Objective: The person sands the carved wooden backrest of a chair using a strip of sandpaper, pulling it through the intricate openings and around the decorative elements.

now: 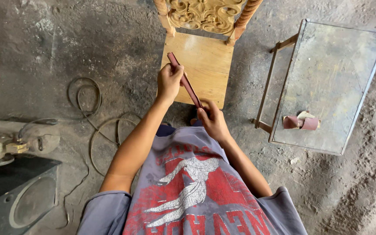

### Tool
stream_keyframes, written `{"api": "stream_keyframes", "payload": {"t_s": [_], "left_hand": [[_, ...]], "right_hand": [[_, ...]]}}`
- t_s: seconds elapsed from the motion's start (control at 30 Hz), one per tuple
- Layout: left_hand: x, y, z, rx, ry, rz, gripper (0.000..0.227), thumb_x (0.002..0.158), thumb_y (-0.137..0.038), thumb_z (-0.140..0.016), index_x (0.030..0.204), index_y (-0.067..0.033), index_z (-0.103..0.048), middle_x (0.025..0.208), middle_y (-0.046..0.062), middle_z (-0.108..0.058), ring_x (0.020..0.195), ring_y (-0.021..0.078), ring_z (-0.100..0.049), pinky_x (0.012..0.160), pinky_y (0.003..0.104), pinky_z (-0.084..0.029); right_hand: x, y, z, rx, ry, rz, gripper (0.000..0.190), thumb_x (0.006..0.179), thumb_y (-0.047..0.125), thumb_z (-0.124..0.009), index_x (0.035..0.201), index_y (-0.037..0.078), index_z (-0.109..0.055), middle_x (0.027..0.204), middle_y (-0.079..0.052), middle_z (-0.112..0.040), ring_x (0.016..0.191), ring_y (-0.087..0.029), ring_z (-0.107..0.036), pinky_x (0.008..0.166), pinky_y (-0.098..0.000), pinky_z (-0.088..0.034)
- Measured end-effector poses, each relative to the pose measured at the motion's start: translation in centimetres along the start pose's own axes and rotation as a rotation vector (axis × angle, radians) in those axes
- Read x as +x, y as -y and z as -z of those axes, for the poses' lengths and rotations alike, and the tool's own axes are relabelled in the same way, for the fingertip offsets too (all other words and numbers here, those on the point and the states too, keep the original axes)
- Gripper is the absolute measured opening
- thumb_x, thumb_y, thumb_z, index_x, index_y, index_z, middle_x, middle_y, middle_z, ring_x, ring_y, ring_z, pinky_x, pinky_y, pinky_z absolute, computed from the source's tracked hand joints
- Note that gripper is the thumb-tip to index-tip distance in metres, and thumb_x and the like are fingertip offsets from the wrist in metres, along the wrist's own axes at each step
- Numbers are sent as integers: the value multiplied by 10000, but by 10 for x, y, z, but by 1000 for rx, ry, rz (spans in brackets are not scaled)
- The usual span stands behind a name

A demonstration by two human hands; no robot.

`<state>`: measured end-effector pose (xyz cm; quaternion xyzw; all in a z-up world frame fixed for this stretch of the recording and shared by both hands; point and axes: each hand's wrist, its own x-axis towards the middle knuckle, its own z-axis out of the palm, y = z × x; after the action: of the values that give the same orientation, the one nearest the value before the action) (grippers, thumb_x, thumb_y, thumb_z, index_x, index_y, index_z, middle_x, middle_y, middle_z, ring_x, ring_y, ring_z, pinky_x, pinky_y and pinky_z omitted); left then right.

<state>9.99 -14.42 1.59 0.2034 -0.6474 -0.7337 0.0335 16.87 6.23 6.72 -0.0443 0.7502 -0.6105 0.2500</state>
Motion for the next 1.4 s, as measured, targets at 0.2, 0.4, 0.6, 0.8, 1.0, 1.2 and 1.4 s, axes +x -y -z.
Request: {"api": "stream_keyframes", "payload": {"t_s": [0.2,0.4,0.6,0.8,1.0,1.2,1.4], "left_hand": [[31,10,-17,99,44,90,156,968,-113,-650,844,-21,-625,730,66,-696,560,104,-613,492,258,-502],[62,18,-38,173,99,65,154,971,-120,-593,832,-57,-581,719,43,-674,573,104,-590,526,270,-495],[87,16,-43,34,177,13,249,1038,-329,-527,944,-102,-568,767,21,-651,626,112,-595,542,276,-493],[177,83,-22,603,-11,-400,302,1030,-271,-657,862,-60,-521,656,52,-578,544,209,-606,505,373,-460],[269,133,0,719,138,-285,178,1042,-194,-587,919,-76,-536,589,34,-590,424,140,-538,357,349,-399],[280,106,56,548,112,-425,152,1081,-223,-647,1053,-75,-670,763,-8,-695,519,112,-559,436,302,-438],[333,63,98,512,77,-509,167,1011,-127,-729,902,-26,-653,681,18,-662,535,134,-615,464,298,-463]], "right_hand": [[13,-3,29,-216,-41,87,485,973,98,-685,1437,107,-544,767,-140,-679,661,-154,-584,653,-307,-513],[24,-12,27,-360,-118,360,546,938,75,-699,1457,60,-528,962,-219,-700,748,-318,-686,700,-375,-559],[58,-21,16,-385,-248,384,404,998,78,-669,1393,71,-583,989,-213,-715,771,-324,-727,667,-381,-572],[126,-51,-25,-360,-356,221,338,1010,103,-676,1343,59,-635,787,-167,-669,631,-258,-652,607,-358,-526],[201,-92,-88,-199,-543,233,305,1074,137,-667,1364,50,-633,831,-70,-677,703,-110,-625,641,-273,-524],[251,-92,-132,315,-564,129,365,1090,101,-578,1441,1,-576,865,0,-641,627,-17,-471,574,-184,-413],[366,-67,-127,220,-675,326,269,1133,101,-581,1359,-14,-670,846,-17,-662,652,-65,-492,568,-212,-389]]}}
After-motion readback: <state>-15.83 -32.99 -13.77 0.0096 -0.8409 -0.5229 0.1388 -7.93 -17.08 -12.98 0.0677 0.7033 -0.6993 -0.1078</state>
